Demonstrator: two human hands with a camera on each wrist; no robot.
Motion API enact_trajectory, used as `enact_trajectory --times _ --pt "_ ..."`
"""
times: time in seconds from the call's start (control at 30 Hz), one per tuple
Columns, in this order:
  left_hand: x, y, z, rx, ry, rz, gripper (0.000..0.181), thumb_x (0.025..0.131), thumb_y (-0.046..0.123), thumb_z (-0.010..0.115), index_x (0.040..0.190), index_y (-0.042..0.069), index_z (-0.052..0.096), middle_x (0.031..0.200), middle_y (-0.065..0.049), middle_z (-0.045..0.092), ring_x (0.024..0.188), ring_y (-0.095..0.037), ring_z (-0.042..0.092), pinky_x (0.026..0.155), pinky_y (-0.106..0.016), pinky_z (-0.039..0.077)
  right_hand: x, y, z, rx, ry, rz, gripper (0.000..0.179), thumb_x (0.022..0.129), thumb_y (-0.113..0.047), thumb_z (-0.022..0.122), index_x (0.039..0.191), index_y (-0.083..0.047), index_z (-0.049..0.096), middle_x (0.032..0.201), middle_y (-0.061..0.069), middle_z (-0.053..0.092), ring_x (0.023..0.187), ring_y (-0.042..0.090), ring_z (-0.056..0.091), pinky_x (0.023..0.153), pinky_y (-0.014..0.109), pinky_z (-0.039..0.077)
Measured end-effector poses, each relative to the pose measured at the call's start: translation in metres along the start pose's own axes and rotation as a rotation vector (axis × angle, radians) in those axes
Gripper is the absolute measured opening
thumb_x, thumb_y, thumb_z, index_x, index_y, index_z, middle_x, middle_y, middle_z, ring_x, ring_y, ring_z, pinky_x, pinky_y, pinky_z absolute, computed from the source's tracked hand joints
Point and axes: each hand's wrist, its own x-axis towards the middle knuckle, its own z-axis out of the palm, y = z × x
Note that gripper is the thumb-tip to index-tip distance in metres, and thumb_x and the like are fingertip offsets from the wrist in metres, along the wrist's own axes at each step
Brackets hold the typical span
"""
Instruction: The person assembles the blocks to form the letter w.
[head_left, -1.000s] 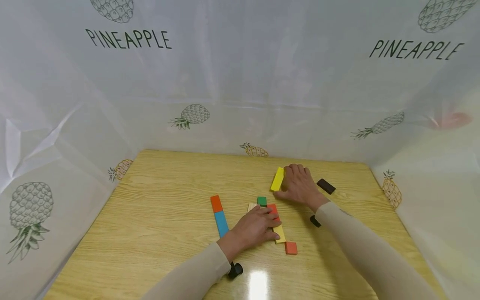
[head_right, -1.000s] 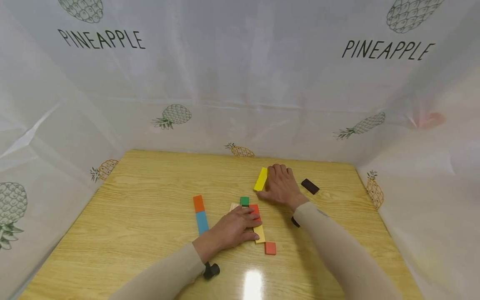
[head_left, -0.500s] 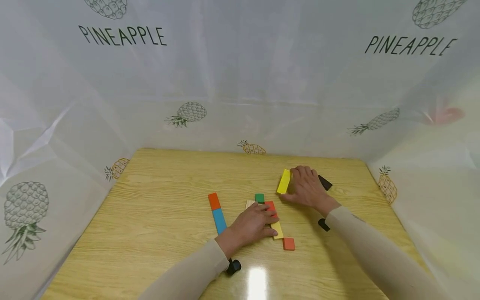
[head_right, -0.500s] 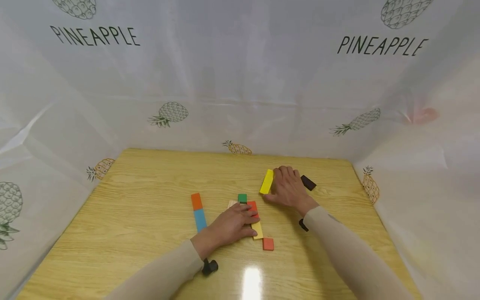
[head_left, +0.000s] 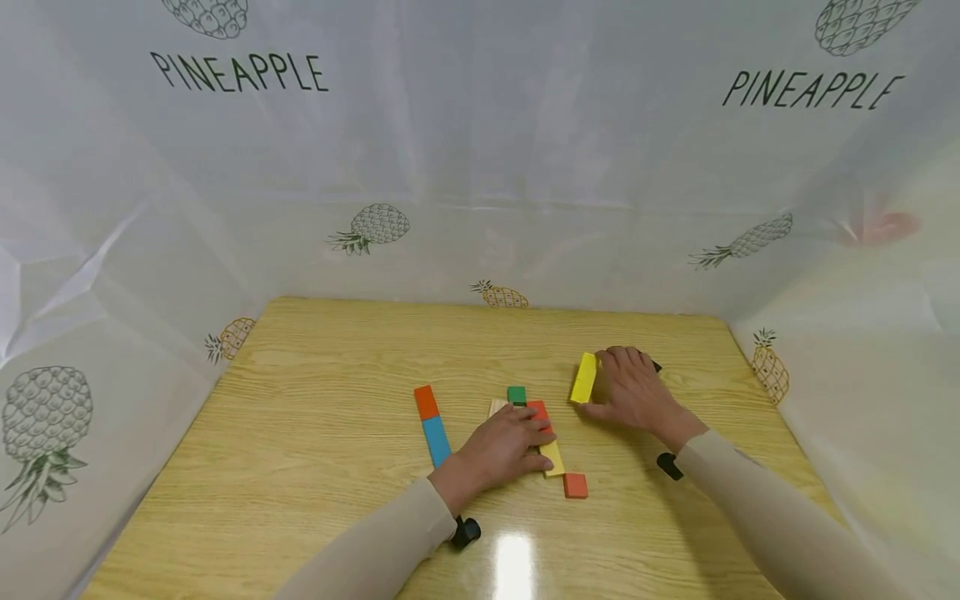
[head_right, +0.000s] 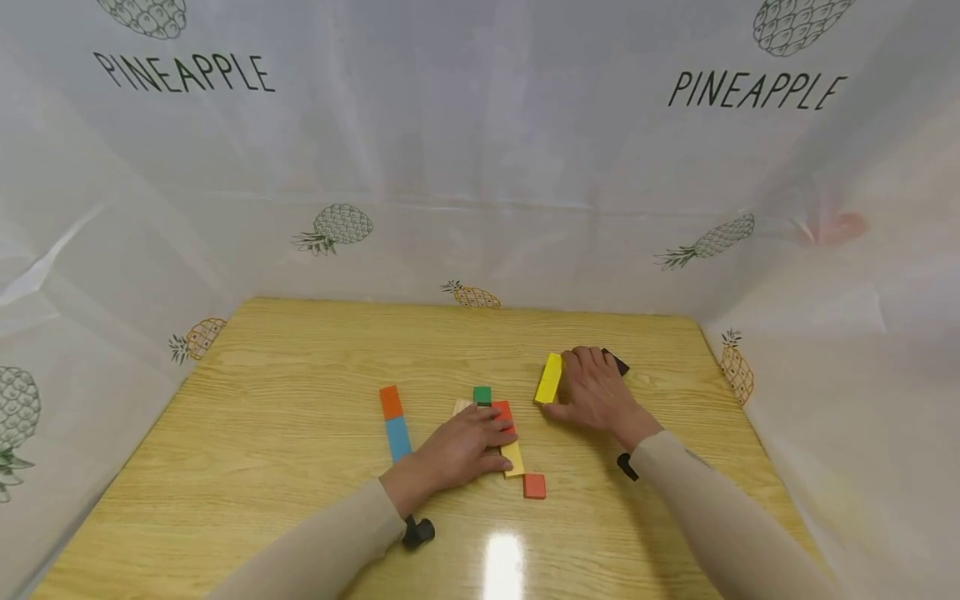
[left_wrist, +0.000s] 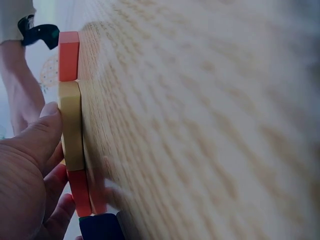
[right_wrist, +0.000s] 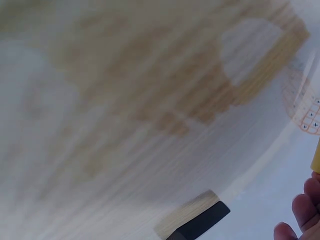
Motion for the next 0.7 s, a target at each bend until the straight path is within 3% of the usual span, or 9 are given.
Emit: enact_trajectory --times 0.27,0.5,0.7 --pt "0.001 0.0 0.001 0.011 -0.001 -0.005 0.049 0.103 0.051 0.064 0.146 0.027 0.067 0.154 0.009 0.059 0.152 -0.017 0.044 0.129 -0.047 0.032 -0.018 -0.001 -0.004 0.015 0.03 -0.024 0.091 0.082 -0.063 0.08 0.136 0.005 0.056 0.127 0.024 0.056 0.113 0.042 0.052 0.088 0.057 0.045" --pt "0.001 0.0 0.001 0.011 -0.01 -0.01 0.05 0.103 0.051 0.063 0.147 0.027 0.065 0.155 0.009 0.057 0.153 -0.018 0.043 0.13 -0.047 0.03 -0.034 -0.003 -0.008 0.024 -0.016 -0.002 0.09 0.082 -0.063 0.079 0.137 0.005 0.057 0.129 0.024 0.055 0.115 0.043 0.05 0.09 0.056 0.044" --pt "0.0 0.001 0.002 0.019 -0.016 -0.013 0.051 0.103 0.051 0.062 0.148 0.027 0.064 0.156 0.009 0.057 0.154 -0.017 0.042 0.13 -0.047 0.03 -0.049 -0.003 -0.006 0.035 -0.018 -0.016 0.085 0.081 -0.062 0.08 0.131 0.003 0.06 0.123 0.02 0.059 0.108 0.039 0.054 0.084 0.053 0.046"
